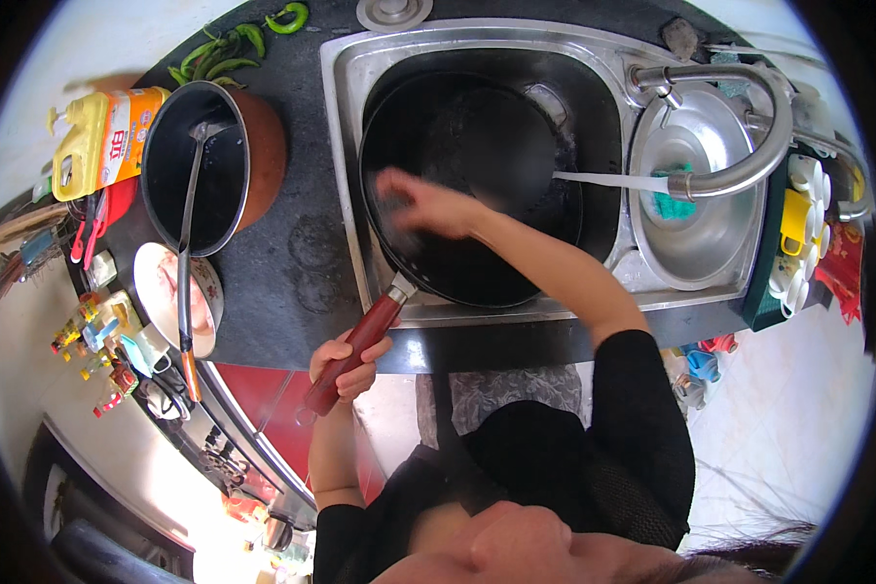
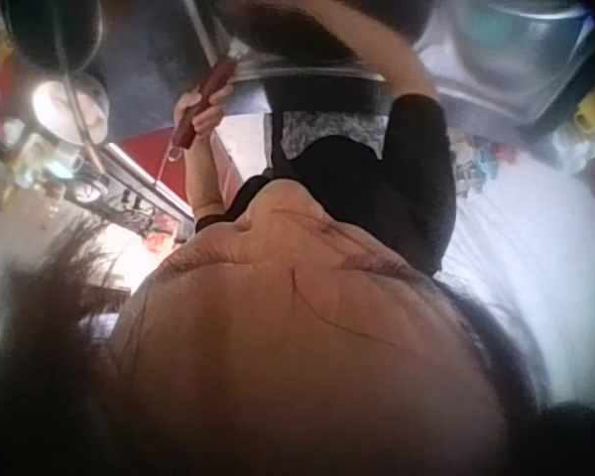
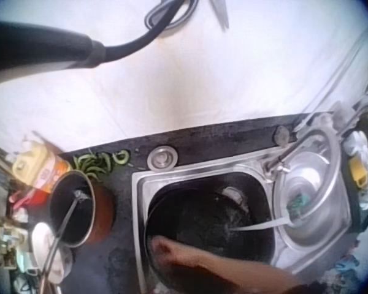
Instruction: The person washes chopsticks, a bowl, and a pan in a double sink using a sponge and water, then places them into a drying rack.
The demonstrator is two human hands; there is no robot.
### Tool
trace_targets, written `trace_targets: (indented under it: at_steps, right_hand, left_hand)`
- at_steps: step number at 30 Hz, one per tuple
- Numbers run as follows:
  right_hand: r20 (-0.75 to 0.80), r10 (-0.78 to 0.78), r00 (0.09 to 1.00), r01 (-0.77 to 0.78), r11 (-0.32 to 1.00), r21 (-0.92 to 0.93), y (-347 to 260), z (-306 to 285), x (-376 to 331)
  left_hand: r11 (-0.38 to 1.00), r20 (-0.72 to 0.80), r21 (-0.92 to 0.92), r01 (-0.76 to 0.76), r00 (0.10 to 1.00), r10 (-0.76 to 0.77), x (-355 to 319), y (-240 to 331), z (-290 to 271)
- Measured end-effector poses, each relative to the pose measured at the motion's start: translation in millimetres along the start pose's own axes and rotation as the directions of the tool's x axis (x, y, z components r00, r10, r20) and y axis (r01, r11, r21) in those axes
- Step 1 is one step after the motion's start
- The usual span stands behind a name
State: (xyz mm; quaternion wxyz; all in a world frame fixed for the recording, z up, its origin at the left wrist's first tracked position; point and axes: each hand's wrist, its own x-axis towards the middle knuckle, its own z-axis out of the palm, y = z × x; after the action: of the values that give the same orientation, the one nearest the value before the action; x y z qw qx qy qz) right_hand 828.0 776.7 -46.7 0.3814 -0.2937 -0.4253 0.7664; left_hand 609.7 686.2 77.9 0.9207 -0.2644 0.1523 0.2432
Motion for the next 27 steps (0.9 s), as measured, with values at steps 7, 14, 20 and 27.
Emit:
trace_targets:
  at_steps: [7, 14, 20, 27]
  right_hand:
    - [-0.904, -0.320, 0.283, -0.423, 0.804, -0.418, 43.1, -107.6, 13.5]
    - [-0.092, -0.425, 0.901, -0.162, -0.132, -0.978, 115.7, -146.8, -74.4]
    - [-0.547, -0.341, 0.764, -0.581, 0.005, -0.814, 29.4, -93.1, -11.5]
    - [-0.391, 0.026, 0.920, 0.000, 0.998, 0.066, 25.4, -23.6, 45.0]
  left_hand:
    - [1.000, -0.016, 0.004, -0.015, 1.000, 0.015, -0.9, -0.2, 1.4]
    - [1.000, 0.001, -0.011, 0.010, 1.000, -0.010, 1.6, 2.2, -0.1]
    - [1.000, 0.016, 0.006, 0.000, 1.000, 0.000, 0.3, 0.1, -0.2]
    - [0.999, -0.026, -0.039, -0.016, 1.000, 0.015, 0.1, -1.8, -0.2]
